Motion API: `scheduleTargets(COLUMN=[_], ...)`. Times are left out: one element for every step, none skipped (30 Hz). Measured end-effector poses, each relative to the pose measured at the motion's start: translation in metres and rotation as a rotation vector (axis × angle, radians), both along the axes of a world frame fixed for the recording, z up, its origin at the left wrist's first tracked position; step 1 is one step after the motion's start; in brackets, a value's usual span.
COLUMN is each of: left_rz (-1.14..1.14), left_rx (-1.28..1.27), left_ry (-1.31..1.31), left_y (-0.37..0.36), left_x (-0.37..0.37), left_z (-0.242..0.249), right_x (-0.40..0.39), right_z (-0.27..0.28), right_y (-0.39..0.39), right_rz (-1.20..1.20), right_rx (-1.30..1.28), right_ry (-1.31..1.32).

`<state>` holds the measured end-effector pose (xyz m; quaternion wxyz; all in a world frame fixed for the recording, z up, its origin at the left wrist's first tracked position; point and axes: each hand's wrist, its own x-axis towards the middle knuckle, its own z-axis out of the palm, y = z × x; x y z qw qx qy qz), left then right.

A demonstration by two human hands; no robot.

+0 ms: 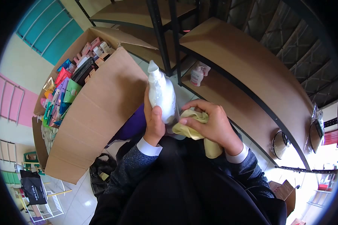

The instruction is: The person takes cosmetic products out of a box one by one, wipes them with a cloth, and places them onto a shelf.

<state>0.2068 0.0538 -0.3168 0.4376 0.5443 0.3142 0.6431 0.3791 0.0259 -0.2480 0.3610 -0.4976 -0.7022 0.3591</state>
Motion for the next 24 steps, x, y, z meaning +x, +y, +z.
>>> scheduleTargets(left_rz=[0.031,0.043,0.038,0.049,0.06,0.054,0.065,0.077,0.072,0.085,0.097,0.093,0.079,0.066,0.064,0.078,0.09,0.087,0.088,0.09,0.089,0.072,0.058,0.101], left_rx=[0.043,0.051,0.055,0.078,0.101,0.105,0.117,0.13,0.133,0.141,0.151,0.154,0.144,0.133,0.134,0.135,0.136,0.135,0.124,0.113,0.109,0.104,0.099,0.116], left_ry=[-0.003,0.01,0.01,0.056,0.103,0.105,0.103,0.1,0.1,0.099,0.099,0.099,0.081,0.064,0.065,0.065,0.066,0.065,0.05,0.035,0.033,-0.008,-0.048,-0.038], left_y=[-0.004,-0.006,-0.008,-0.01,-0.01,-0.01,-0.01,-0.01,-0.01,-0.009,-0.009,-0.008,-0.008,-0.008,-0.007,-0.005,-0.003,-0.001,0.0,0.002,0.004,0.007,0.011,0.015], left_x=[0.002,0.003,0.004,0.004,0.003,0.003,0.003,0.004,0.003,0.002,0.002,0.001,0.001,0.001,0.0,-0.001,-0.002,-0.002,-0.003,-0.003,-0.004,-0.005,-0.007,-0.008], left_z=[0.005,0.008,0.01,0.013,0.015,0.017,0.018,0.019,0.019,0.019,0.019,0.019,0.019,0.019,0.018,0.017,0.016,0.015,0.014,0.012,0.01,0.008,0.004,-0.001], right_x=[-0.004,-0.007,-0.009,-0.011,-0.013,-0.015,-0.016,-0.018,-0.019,-0.021,-0.022,-0.023,-0.024,-0.024,-0.024,-0.023,-0.021,-0.019,-0.017,-0.013,-0.007,0.002,0.011,0.02], right_z=[0.002,0.0,0.001,0.003,0.004,0.002,-0.002,-0.005,-0.005,-0.006,-0.005,-0.005,-0.005,-0.005,-0.005,-0.005,-0.004,-0.002,0.0,0.0,-0.005,-0.014,-0.023,-0.03], right_y=[-0.001,-0.001,-0.002,-0.002,-0.002,-0.003,-0.002,-0.002,-0.002,-0.002,-0.001,-0.001,-0.002,-0.003,-0.003,-0.004,-0.004,-0.005,-0.006,-0.007,-0.005,-0.001,0.002,0.007], right_rz=[0.023,-0.002,-0.007,-0.026,-0.045,-0.051,-0.069,-0.086,-0.091,-0.078,-0.066,-0.07,-0.052,-0.034,-0.036,-0.04,-0.045,-0.048,-0.06,-0.071,-0.073,-0.103,-0.132,-0.187], right_rx=[0.056,0.088,0.093,0.114,0.136,0.14,0.195,0.25,0.252,0.257,0.264,0.267,0.259,0.25,0.251,0.254,0.256,0.255,0.248,0.241,0.237,0.218,0.198,0.232], right_ry=[0.057,0.054,0.054,0.044,0.034,0.036,0.039,0.04,0.04,0.077,0.115,0.116,0.146,0.177,0.178,0.194,0.21,0.209,0.237,0.264,0.261,0.264,0.267,0.078])
